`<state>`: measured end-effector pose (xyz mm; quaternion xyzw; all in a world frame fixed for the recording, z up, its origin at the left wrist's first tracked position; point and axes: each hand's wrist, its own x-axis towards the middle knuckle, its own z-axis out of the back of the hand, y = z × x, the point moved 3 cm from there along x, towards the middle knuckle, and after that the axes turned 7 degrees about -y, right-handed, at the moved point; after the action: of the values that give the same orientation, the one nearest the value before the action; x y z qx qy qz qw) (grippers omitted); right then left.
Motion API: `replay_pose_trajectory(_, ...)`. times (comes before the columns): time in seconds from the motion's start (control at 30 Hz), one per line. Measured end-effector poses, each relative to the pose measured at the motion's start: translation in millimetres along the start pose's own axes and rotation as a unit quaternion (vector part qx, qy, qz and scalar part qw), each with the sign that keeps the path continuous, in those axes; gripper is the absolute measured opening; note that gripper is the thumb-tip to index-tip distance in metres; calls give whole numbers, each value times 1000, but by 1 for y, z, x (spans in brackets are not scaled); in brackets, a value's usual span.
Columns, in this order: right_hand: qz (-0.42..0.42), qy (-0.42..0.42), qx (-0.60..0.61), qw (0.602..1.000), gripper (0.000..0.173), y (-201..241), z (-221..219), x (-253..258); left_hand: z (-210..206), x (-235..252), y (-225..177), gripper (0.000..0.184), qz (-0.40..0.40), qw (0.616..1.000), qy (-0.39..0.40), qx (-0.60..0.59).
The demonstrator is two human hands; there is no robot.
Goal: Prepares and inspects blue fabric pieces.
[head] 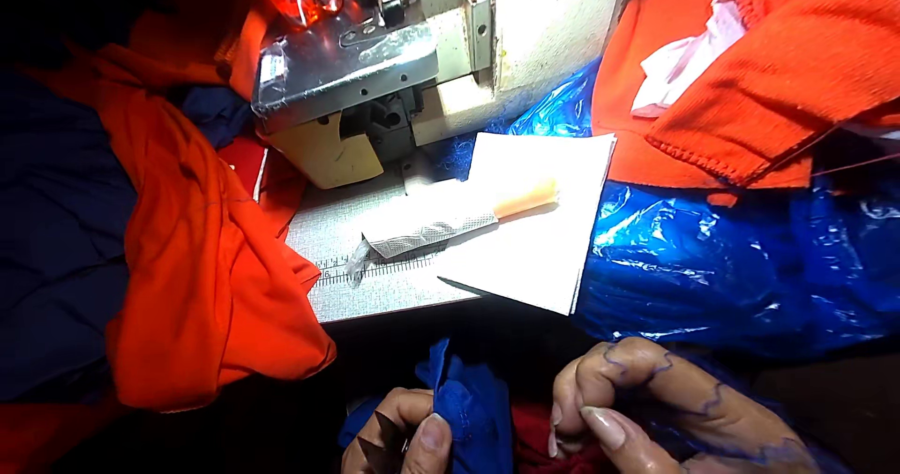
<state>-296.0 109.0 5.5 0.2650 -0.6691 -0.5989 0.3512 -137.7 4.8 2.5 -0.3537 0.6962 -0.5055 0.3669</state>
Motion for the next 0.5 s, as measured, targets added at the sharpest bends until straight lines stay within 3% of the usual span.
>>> replay_pose_trajectory(0.1, 11, 16, 1, 1000, 10, 0, -1, -3, -2, 0, -1, 14, 10, 999, -3, -50)
replay_pose_trajectory(0.23, 33, 59, -3, 998, 19, 0, -7, -2, -1, 2, -5, 17, 7, 999, 36, -26)
replay_pose_trajectory(0.5, 86, 115, -41, 989, 16, 7, -13, 0, -2, 2, -9, 17, 2, 999, 46, 9)
